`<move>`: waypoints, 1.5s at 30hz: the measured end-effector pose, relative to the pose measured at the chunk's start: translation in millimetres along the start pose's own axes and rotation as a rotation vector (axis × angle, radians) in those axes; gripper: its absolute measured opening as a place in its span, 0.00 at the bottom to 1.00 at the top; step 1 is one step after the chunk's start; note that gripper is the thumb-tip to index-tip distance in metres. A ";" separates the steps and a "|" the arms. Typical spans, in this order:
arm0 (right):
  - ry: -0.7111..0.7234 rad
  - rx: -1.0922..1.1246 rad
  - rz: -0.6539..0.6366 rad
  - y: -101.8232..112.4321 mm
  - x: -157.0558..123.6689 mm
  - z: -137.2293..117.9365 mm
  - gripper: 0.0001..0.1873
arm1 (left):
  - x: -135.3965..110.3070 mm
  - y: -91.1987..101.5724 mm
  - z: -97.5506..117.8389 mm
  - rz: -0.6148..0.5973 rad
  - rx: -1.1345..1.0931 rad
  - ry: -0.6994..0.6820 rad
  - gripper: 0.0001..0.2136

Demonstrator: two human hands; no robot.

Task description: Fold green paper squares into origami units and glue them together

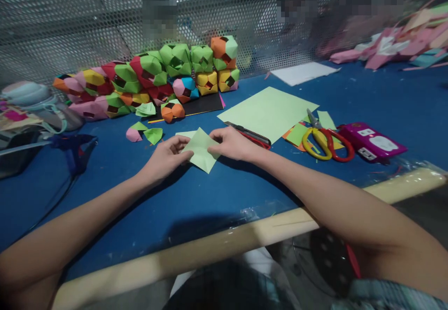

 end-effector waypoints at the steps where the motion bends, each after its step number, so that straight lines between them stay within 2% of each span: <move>1: 0.001 0.024 0.005 0.5 -0.1 -0.4 0.05 | 0.4 1.1 0.4 0.009 -0.020 0.009 0.11; 5: 0.012 0.038 -0.002 -0.1 -1.1 -2.2 0.06 | 1.5 5.3 1.8 -0.001 0.007 0.006 0.09; 9: 0.035 -0.080 -0.039 -3.7 -0.8 1.6 0.02 | 3.6 9.2 2.4 -0.040 0.243 -0.054 0.04; 15: 0.248 -0.265 -0.020 -10.2 1.8 6.8 0.03 | 8.2 9.7 -3.6 -0.089 0.434 -0.172 0.03; 19: 0.388 -0.301 0.058 -12.4 1.5 5.3 0.08 | 10.6 8.3 -6.9 -0.125 0.448 -0.232 0.03; 21: 0.445 -0.286 0.078 -12.7 0.7 4.0 0.07 | 11.9 8.9 -7.7 -0.148 0.444 -0.241 0.03; 23: 0.517 -0.313 0.061 -13.5 -1.0 2.2 0.04 | 13.5 10.4 -8.1 -0.189 0.440 -0.242 0.03; 29: 0.756 -0.598 -0.064 -15.5 -11.1 -4.8 0.09 | 15.9 17.6 -7.1 -0.386 0.407 -0.268 0.06; 33: 0.865 -0.809 -0.092 -17.4 -17.0 -12.4 0.12 | 16.6 21.9 -6.6 -0.450 0.370 -0.261 0.06; 38: 0.932 -0.951 -0.102 -20.1 -19.8 -17.1 0.16 | 17.6 23.9 -7.8 -0.459 0.325 -0.227 0.07; 45: 0.913 -1.045 -0.163 -22.9 -21.6 -18.3 0.15 | 16.1 22.4 -7.6 -0.438 0.343 -0.235 0.07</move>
Point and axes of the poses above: each hand's wrist, its own x-axis towards the middle knuckle, its own y-axis out of the back of the hand, z = x × y, the point moved 5 cm from there along x, towards the middle knuckle
